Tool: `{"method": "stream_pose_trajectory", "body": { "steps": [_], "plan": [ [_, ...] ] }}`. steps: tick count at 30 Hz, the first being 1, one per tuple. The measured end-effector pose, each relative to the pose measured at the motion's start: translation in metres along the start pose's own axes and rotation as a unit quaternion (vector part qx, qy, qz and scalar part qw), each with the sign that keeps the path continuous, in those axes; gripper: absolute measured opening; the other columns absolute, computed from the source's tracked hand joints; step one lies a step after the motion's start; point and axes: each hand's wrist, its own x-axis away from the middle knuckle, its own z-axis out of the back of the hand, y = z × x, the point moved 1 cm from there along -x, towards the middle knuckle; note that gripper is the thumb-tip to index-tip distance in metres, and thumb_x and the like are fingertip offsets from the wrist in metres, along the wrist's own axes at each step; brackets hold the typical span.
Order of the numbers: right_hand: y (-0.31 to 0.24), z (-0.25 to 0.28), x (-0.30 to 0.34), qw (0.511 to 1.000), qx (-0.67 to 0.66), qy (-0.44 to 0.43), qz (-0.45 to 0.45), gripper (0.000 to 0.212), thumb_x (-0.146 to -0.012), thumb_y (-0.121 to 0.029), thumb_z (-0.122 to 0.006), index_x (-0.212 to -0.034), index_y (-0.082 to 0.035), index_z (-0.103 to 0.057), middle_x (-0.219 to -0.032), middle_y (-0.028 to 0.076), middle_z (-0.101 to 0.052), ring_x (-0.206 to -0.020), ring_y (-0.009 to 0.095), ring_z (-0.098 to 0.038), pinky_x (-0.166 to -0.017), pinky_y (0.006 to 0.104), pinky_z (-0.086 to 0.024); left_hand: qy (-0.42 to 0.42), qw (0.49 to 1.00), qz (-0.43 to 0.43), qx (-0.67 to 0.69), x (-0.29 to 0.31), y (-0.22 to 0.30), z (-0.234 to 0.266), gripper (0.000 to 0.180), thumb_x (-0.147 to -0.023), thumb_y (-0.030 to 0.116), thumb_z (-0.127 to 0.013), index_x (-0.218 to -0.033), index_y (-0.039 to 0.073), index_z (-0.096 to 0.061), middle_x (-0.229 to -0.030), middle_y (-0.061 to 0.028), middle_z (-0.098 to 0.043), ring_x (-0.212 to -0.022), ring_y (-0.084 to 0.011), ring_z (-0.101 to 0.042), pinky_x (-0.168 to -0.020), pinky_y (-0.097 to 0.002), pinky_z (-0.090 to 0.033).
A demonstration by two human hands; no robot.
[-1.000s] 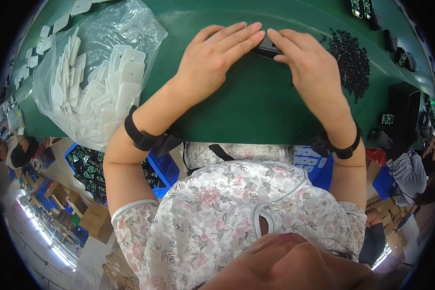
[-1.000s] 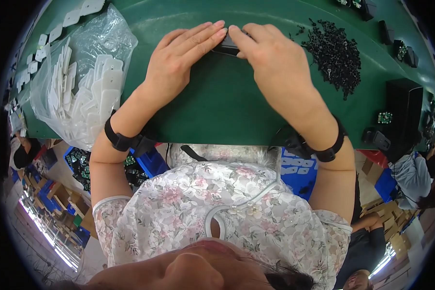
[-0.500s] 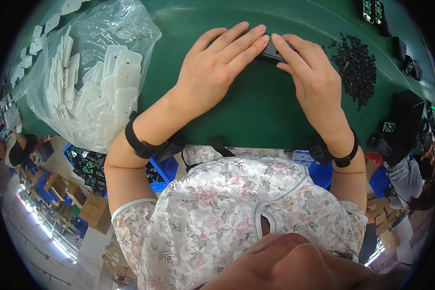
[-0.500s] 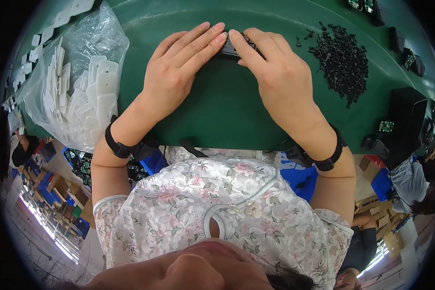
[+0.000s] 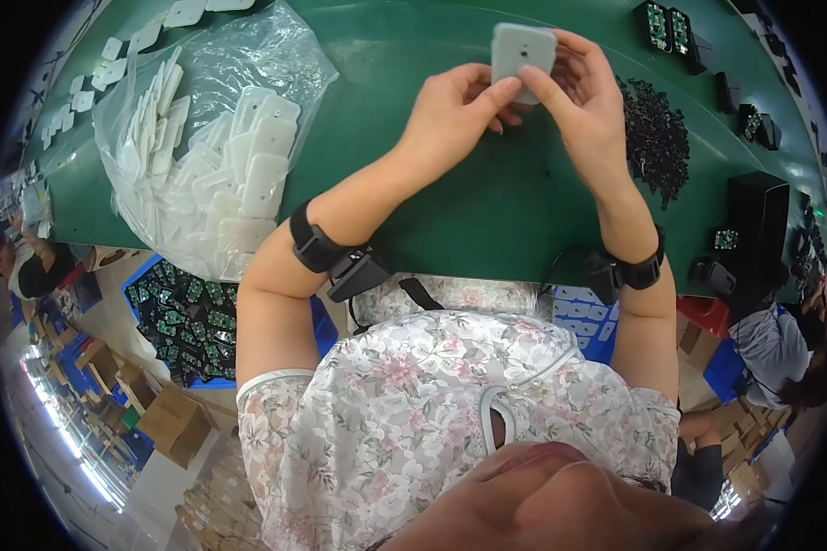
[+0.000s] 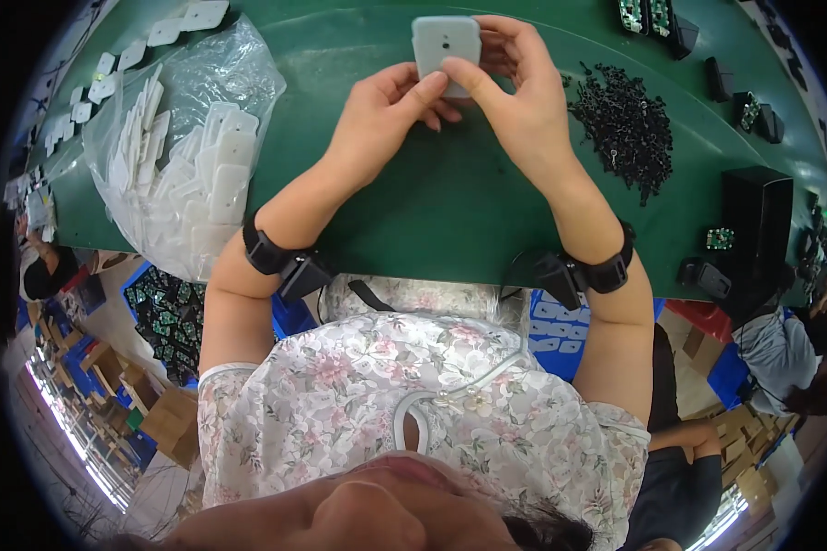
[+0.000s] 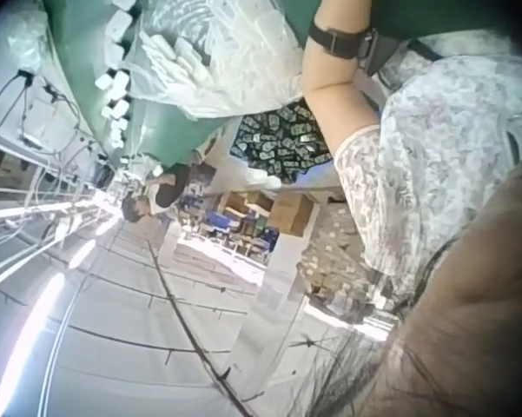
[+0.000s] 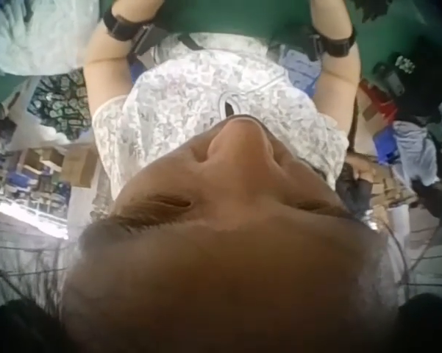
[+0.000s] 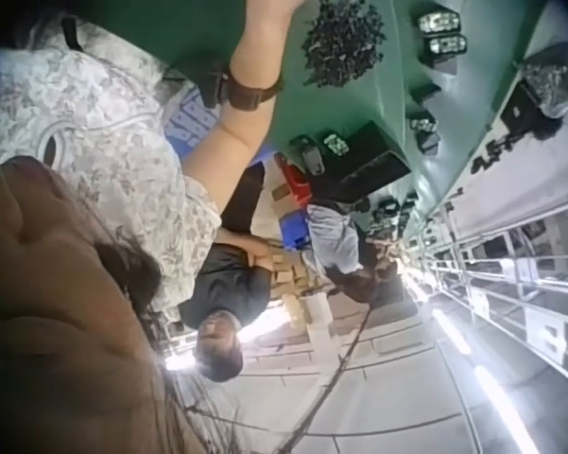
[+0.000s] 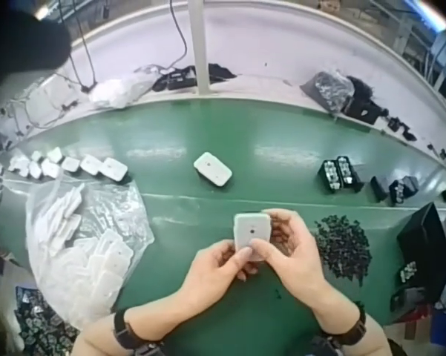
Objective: The person assembles devices by picking up a white plastic cover, inserting a small black component, and pressing a black housing onto the assembly. Each completed unit is then placed onto the green work surface before the person reaches for another cover.
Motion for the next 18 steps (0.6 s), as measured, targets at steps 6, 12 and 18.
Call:
{"method": "stream_pose_trajectory", "body": {
  "steps": [6, 12, 18],
  "plan": [
    [-0.014, 0.0, -0.044, 0.998, -0.005, 0.052, 0.034, 0.031, -0.082, -0.021, -0.066, -0.102, 0.003, -0.063, -0.1, 0.017, -0.064, -0.088, 0.021, -0.061, -0.076, 0.0318, -0.049, 0.001, 0.983, -0.025, -0.182, 0.011, 0.009, 0.01, 0.034, -0.088, 0.022, -0.063, -0.11, -0.003, -0.058, -0.088, -0.0107, -0.068, -0.069, -0.017, -0.063, -0.062, -0.0299, -0.05],
    [0.034, 0.066, -0.121, 0.98, 0.199, -0.001, 0.011, 0.034, -0.09, -0.016, -0.062, -0.118, 0.001, -0.055, -0.11, 0.008, -0.062, -0.102, 0.013, -0.057, -0.089, 0.0244, -0.043, 0.091, 0.876, -0.193, -0.433, 0.064, 0.056, 0.068, 0.02, -0.081, 0.01, -0.064, -0.101, 0.005, -0.06, -0.092, -0.0121, -0.061, -0.082, -0.0304, -0.061, -0.069, -0.0378, -0.049],
    [0.038, 0.092, -0.141, 0.962, 0.271, 0.0, -0.03, 0.034, -0.089, -0.022, -0.063, -0.116, -0.002, -0.058, -0.105, 0.005, -0.063, -0.099, 0.014, -0.058, -0.089, 0.0261, -0.043, 0.233, 0.746, -0.166, -0.601, 0.086, 0.069, 0.187, 0.017, -0.083, 0.01, -0.061, -0.099, 0.004, -0.062, -0.092, -0.012, -0.063, -0.086, -0.0304, -0.059, -0.075, -0.0389, -0.047]
  ]
}}
